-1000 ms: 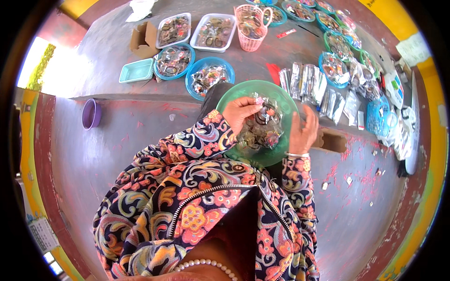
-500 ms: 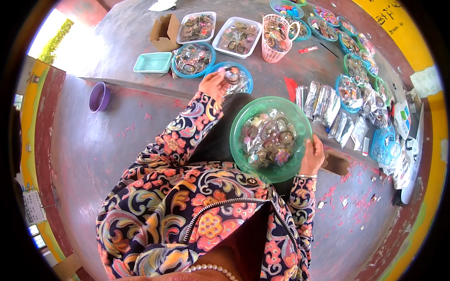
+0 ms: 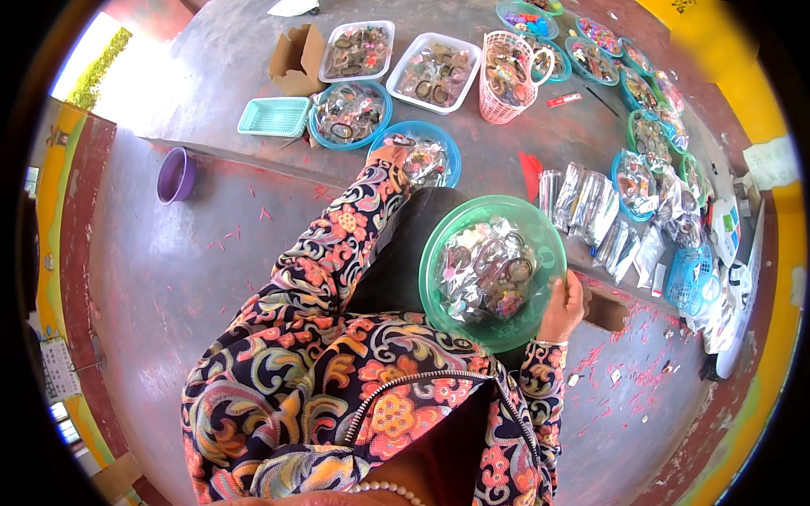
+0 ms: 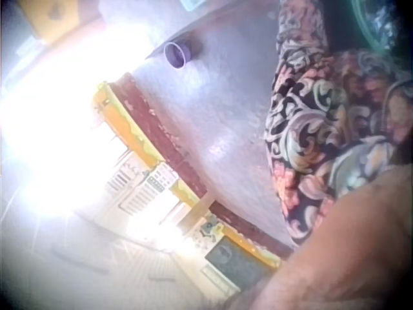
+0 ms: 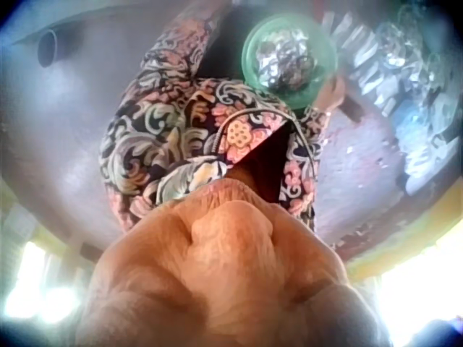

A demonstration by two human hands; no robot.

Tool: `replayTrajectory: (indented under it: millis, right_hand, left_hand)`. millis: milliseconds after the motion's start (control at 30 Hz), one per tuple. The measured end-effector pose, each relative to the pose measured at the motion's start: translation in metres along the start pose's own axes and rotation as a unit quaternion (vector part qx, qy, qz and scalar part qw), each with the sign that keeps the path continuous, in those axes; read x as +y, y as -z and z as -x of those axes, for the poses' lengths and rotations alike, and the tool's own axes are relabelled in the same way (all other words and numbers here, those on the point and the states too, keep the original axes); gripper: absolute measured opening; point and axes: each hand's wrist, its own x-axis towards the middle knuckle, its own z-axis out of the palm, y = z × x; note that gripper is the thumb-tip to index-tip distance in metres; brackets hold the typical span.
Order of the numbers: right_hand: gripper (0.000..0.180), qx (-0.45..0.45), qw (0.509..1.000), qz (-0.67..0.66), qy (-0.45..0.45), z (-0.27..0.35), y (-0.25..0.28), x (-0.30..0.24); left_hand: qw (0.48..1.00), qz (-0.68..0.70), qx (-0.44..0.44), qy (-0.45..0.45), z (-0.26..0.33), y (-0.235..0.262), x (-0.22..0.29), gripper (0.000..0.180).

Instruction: The person sits on the floor and repeatedly picks small, colorful craft items from a green bowl. They place each item into a small clear plastic bag and seal it, then set the finished package aside on the floor. The process is repeated continuously throughout the clip.

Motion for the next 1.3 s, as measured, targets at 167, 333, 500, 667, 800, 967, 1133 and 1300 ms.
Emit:
replayTrajectory:
  millis: [167,333,500,667,800,967,1133,1300]
  right_hand:
    - [0.023,0.021,0.999,0.020,-0.017,0.013,0.008,-0.006]
    - [0.025,0.029,0.998,0.056,0.004,0.010,0.006,-0.010]
    - [0.026,0.039,0.997,0.065,0.005,0.003,0.005,0.015]
    - [0.026,0.025,0.999,0.041,0.006,0.000,-0.001,0.003]
    - [0.027,0.025,0.999,0.015,-0.022,-0.001,-0.001,0.011]
    - [0.029,0.034,0.996,0.085,-0.004,-0.002,0.001,0.020]
    - [0.028,0.035,0.993,0.105,0.035,-0.001,0.002,0.004]
    - [0.028,0.029,0.991,0.124,0.026,0.002,0.005,-0.014]
  left_hand:
    - [0.969,-0.235,-0.077,0.015,0.085,0.000,0.110,0.029]
    - [0.775,0.577,-0.005,0.259,0.057,-0.024,0.058,0.016]
    - [0.927,0.332,-0.143,0.102,0.074,-0.006,0.095,0.016]
    - [0.930,0.347,-0.082,-0.084,0.154,0.003,0.199,0.015]
    - [0.930,0.176,-0.230,-0.228,0.211,-0.004,0.246,0.016]
    - [0.861,-0.144,-0.276,-0.402,0.229,-0.026,0.240,0.016]
    - [0.767,-0.310,-0.325,-0.458,0.221,-0.057,0.224,0.033]
    - [0.752,-0.418,-0.327,-0.389,0.224,-0.075,0.231,0.039]
